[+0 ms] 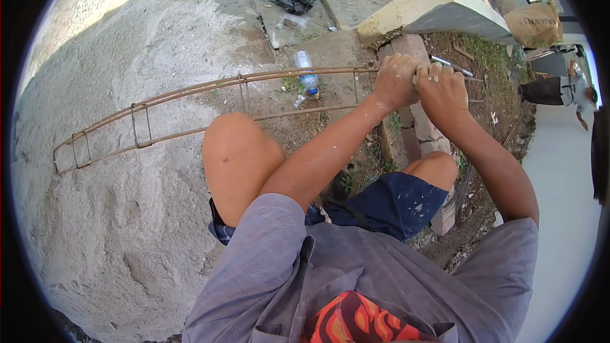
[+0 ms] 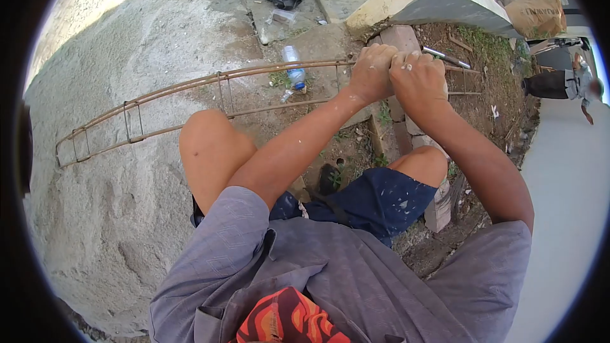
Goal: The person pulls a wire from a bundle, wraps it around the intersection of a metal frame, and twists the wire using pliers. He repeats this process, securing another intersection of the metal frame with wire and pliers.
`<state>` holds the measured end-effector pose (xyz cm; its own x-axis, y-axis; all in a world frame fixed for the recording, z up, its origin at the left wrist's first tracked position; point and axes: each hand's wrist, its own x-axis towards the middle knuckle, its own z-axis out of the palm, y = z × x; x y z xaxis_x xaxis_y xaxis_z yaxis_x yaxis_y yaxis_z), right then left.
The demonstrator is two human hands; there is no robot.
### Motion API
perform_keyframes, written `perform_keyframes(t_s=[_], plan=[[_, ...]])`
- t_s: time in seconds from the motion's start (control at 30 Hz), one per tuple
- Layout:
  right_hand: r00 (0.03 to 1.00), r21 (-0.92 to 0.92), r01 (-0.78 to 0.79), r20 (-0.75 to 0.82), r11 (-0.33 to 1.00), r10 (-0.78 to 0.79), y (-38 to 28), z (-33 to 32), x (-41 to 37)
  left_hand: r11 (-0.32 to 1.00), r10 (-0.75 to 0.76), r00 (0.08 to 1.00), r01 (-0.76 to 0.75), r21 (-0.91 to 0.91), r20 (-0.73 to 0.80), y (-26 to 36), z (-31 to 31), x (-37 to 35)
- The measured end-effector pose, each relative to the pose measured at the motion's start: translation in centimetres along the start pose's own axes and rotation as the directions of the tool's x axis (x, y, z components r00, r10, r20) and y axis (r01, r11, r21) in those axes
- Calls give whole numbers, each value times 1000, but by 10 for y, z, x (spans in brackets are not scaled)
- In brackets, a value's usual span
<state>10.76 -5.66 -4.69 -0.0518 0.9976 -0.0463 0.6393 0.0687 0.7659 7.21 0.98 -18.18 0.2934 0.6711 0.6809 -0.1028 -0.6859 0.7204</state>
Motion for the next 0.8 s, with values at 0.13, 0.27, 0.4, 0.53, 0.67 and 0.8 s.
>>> perform_keyframes(t_s=[0.13, 0.27, 0.4, 0.53, 0.67, 0.8], plan=[[993, 26, -112, -25, 993, 113, -13, 5, -27, 997, 76, 997, -76, 10, 5, 8, 3, -11], [997, 160, -76, -21, 984, 80, 1, 6, -7, 991, 120, 983, -111, 70, -137, 8, 10, -8], [942, 322, 32, 308, 946, -136, 33, -16, 38, 999, 14, 975, -24, 43, 224, -27, 17, 12], [831, -45, 363, -437, 931, -345, 55, 9, 40, 996, 68, 935, -85, 34, 348, -49, 8, 51], [633, -119, 439, -662, 891, -401, 77, 65, 54, 903, -143, 714, 378, -205, 685, -45, -9, 86], [846, 13, 402, -388, 916, -366, 83, 81, 63, 879, -203, 494, 473, -65, 846, -29, -4, 103]])
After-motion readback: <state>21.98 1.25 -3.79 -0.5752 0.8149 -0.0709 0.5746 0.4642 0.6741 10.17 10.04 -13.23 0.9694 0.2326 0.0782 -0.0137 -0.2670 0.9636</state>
